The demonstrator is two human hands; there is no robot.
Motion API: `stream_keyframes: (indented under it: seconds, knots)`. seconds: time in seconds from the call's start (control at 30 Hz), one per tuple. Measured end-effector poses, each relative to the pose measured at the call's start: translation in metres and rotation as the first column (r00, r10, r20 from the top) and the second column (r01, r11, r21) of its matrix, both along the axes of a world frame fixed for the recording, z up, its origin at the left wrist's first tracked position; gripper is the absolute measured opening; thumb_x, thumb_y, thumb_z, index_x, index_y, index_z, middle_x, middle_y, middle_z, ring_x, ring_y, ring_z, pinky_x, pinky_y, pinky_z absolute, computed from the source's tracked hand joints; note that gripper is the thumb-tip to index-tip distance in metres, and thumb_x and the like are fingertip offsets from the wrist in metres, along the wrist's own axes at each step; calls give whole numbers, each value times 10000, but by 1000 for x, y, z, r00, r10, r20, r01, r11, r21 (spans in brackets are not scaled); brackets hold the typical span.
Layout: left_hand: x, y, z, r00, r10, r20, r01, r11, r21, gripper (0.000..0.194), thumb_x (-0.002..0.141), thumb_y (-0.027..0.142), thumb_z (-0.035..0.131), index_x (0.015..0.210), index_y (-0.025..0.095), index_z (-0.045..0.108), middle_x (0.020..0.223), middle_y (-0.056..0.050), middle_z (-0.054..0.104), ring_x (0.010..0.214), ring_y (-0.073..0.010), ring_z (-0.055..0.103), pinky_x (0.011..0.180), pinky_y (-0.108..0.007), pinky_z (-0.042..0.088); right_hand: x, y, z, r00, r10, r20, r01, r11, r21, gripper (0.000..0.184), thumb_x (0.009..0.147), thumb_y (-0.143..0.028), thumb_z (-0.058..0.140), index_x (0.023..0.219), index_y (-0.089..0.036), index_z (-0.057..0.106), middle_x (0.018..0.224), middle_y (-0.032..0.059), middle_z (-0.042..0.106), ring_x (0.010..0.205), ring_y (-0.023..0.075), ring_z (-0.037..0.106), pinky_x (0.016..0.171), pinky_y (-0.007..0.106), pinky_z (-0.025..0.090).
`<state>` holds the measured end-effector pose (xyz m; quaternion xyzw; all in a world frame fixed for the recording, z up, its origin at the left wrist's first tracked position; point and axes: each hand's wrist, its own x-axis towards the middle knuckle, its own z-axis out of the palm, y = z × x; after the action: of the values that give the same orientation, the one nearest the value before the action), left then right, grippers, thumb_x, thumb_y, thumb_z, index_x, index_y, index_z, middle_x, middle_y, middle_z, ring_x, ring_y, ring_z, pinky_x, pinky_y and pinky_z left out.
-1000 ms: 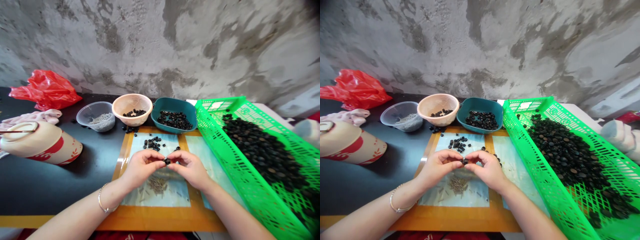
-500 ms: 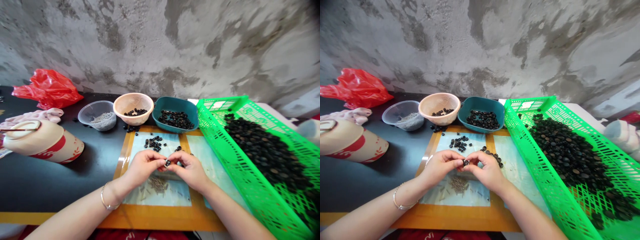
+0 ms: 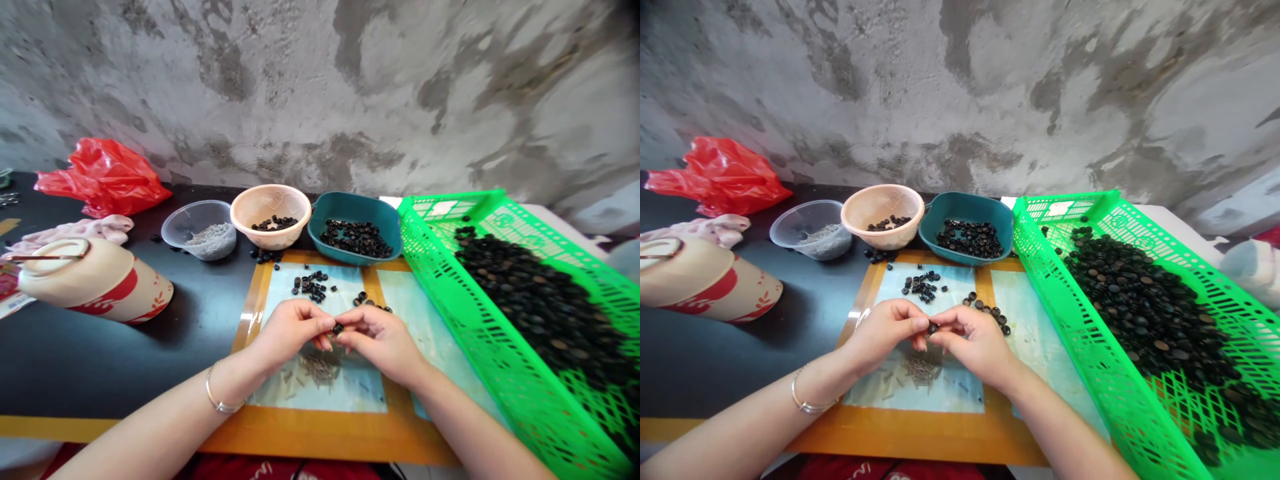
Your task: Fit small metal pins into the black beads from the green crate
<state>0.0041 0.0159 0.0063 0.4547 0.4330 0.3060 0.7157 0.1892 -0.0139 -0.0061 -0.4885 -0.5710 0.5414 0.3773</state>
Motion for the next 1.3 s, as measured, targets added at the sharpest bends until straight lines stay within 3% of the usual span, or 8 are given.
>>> stream_keyframes:
  seconds: [0.2, 0.33, 0.43, 0.6, 0.9, 1.07, 1.3]
  knots:
    - [1, 1, -2, 998, -58, 1, 58, 996, -62, 418, 617, 523, 788, 603, 135, 632, 473, -34, 649, 436, -118, 578, 491, -219, 464, 2, 1, 3, 971, -25, 238, -28, 976, 215, 57, 764, -266, 713, 794, -219, 700, 712, 2, 705, 637, 159, 634, 612, 273, 500]
    - [0, 1, -4, 997, -82, 2, 82, 994, -75, 418, 636, 523, 777, 588, 140, 618, 464, -32, 644, 431, -125, 591, 480, -215, 458, 3, 2, 1, 958, 12, 287, -97, 954, 285, 215, 812, -319, 694, 1016, -252, 694, 827, 14, 732, 718, 181, 664, 673, 294, 512]
    - [-1, 1, -5, 996, -93, 2, 93, 993, -73, 405, 647, 513, 772, 586, 143, 617, 460, -29, 643, 425, -127, 591, 472, -213, 453, 4, 3, 1, 934, 48, 354, -190, 906, 378, 264, 872, -359, 650, 1119, -271, 681, 877, 31, 731, 761, 190, 658, 714, 316, 496]
    - [0, -1, -2, 996, -91, -14, 90, 993, -70, 435, 613, 543, 780, 550, 153, 598, 453, -24, 638, 420, -126, 584, 467, -215, 452, 3, 5, 3, 930, 84, 358, -272, 813, 514, 254, 927, -434, 582, 1067, -257, 698, 777, 28, 701, 699, 179, 620, 677, 310, 466]
    - [0, 0, -1, 990, -109, -89, 102, 992, -73, 466, 608, 573, 768, 545, 143, 599, 439, -28, 632, 407, -115, 575, 434, -191, 422, 3, 4, 1, 912, 84, 401, -314, 771, 554, 188, 928, -375, 600, 976, -219, 694, 773, 40, 703, 704, 185, 629, 679, 311, 465]
    - [1, -1, 0, 988, -106, -109, 99, 993, -66, 471, 604, 582, 766, 541, 144, 603, 432, -24, 624, 406, -115, 570, 436, -193, 428, 1, 2, 3, 917, 54, 396, -293, 765, 574, 108, 892, -302, 651, 923, -207, 693, 720, 26, 681, 662, 171, 618, 643, 291, 453]
    - [2, -3, -8, 997, -53, -56, 56, 997, 44, 541, 686, 666, 649, 634, 128, 621, 496, -30, 615, 458, -142, 591, 483, -242, 475, -3, 0, 8, 962, -58, 268, -129, 767, 628, 63, 809, -215, 711, 859, -187, 684, 653, 5, 649, 592, 147, 589, 608, 281, 447]
